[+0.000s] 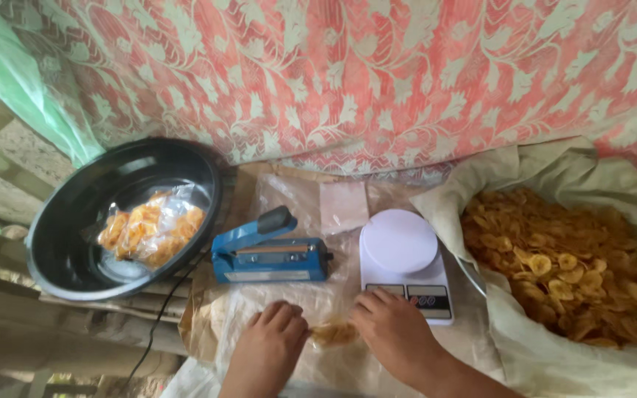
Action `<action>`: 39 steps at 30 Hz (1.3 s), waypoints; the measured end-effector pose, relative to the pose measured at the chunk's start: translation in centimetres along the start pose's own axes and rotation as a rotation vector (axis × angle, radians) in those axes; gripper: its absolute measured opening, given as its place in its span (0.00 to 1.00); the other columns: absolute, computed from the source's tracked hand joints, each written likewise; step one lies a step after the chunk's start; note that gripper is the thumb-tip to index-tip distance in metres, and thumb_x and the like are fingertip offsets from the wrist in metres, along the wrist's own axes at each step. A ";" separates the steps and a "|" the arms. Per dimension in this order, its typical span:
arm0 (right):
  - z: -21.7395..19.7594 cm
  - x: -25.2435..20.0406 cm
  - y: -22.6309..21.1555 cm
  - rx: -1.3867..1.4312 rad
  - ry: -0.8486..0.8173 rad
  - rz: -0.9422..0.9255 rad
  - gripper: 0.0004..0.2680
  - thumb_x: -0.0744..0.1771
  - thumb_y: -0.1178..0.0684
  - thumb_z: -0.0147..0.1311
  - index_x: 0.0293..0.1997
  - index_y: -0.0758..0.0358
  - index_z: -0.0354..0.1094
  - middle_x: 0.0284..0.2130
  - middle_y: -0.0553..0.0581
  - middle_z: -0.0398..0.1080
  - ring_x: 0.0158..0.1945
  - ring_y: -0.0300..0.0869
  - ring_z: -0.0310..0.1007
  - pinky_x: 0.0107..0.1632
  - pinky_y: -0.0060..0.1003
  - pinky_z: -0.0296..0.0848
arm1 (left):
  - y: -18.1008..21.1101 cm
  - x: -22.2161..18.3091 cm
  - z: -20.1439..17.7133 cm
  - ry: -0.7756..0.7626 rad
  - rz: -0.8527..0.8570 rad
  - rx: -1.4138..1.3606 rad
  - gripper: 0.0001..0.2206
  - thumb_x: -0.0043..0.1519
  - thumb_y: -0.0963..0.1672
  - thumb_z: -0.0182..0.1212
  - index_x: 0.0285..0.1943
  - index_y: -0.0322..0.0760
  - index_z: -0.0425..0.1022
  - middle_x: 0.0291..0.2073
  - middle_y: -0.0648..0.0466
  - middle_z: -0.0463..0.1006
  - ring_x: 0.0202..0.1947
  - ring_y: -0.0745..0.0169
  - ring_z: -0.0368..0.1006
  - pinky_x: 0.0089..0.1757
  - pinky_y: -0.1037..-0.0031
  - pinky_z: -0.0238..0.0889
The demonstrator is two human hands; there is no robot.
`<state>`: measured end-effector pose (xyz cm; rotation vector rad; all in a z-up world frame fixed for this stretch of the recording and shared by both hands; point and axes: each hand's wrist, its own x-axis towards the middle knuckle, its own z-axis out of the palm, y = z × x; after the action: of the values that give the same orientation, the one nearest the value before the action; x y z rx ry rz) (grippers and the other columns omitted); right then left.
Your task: The person places banana chips from a large bag onto a digital scale to weigh them, then transfers the chips into small plastic bags and uses a heat sealer to close the bags.
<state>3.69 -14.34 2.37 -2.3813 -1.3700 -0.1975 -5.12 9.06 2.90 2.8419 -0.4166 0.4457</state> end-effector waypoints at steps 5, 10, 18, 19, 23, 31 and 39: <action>-0.8 0.1 -0.5 -0.007 0.004 0.077 0.03 0.60 0.59 0.53 0.32 0.61 0.72 0.36 0.57 0.70 0.47 0.52 0.70 0.47 0.48 0.69 | 0.1 -0.4 -1.0 0.126 0.108 0.046 0.07 0.56 0.45 0.63 0.38 0.40 0.75 0.44 0.53 0.79 0.51 0.51 0.72 0.46 0.61 0.66; 0.1 1.1 0.4 -0.085 -0.028 0.019 0.06 0.61 0.60 0.53 0.38 0.60 0.73 0.37 0.58 0.70 0.46 0.53 0.69 0.46 0.48 0.67 | -0.1 0.9 -0.4 -0.089 -0.035 0.063 0.07 0.60 0.46 0.64 0.40 0.40 0.75 0.42 0.53 0.78 0.51 0.51 0.72 0.47 0.59 0.65; -0.9 0.8 0.0 -0.054 -0.077 0.039 0.04 0.59 0.60 0.53 0.33 0.60 0.72 0.35 0.57 0.70 0.46 0.52 0.69 0.47 0.48 0.67 | 0.7 0.6 -1.2 0.117 0.031 0.045 0.07 0.55 0.44 0.66 0.37 0.38 0.76 0.44 0.50 0.80 0.50 0.48 0.73 0.46 0.59 0.66; -1.5 1.3 0.6 -0.050 -0.106 0.058 0.03 0.60 0.59 0.54 0.31 0.59 0.72 0.35 0.57 0.70 0.46 0.52 0.69 0.46 0.48 0.67 | 0.5 1.5 -1.2 0.161 0.046 -0.009 0.07 0.55 0.44 0.66 0.36 0.38 0.76 0.44 0.51 0.80 0.49 0.48 0.74 0.46 0.59 0.66; -2.5 1.2 1.5 0.077 -0.102 0.092 0.05 0.61 0.54 0.58 0.35 0.58 0.75 0.35 0.57 0.71 0.45 0.53 0.70 0.46 0.48 0.67 | 0.3 1.4 -1.3 0.120 0.029 -0.228 0.06 0.56 0.43 0.68 0.35 0.36 0.75 0.44 0.51 0.81 0.46 0.47 0.76 0.46 0.61 0.69; -5.1 0.0 1.2 0.868 0.257 0.138 0.23 0.63 0.53 0.66 0.65 0.60 0.61 0.54 0.55 0.74 0.58 0.41 0.73 0.61 0.40 0.71 | 1.0 1.5 -0.1 0.230 -0.164 -1.148 0.06 0.62 0.33 0.62 0.44 0.31 0.72 0.41 0.48 0.80 0.54 0.58 0.82 0.50 0.70 0.75; 2.8 0.2 0.5 1.492 0.215 0.503 0.15 0.65 0.57 0.62 0.58 0.62 0.69 0.50 0.51 0.73 0.52 0.35 0.72 0.52 0.36 0.74 | 3.1 2.5 -1.2 0.298 -0.492 -1.269 0.29 0.58 0.33 0.60 0.70 0.36 0.60 0.40 0.49 0.78 0.44 0.62 0.82 0.43 0.74 0.75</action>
<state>4.06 -13.32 -0.26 -1.2362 -0.3887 0.5192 -4.17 5.89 5.39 1.5250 0.0838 0.3117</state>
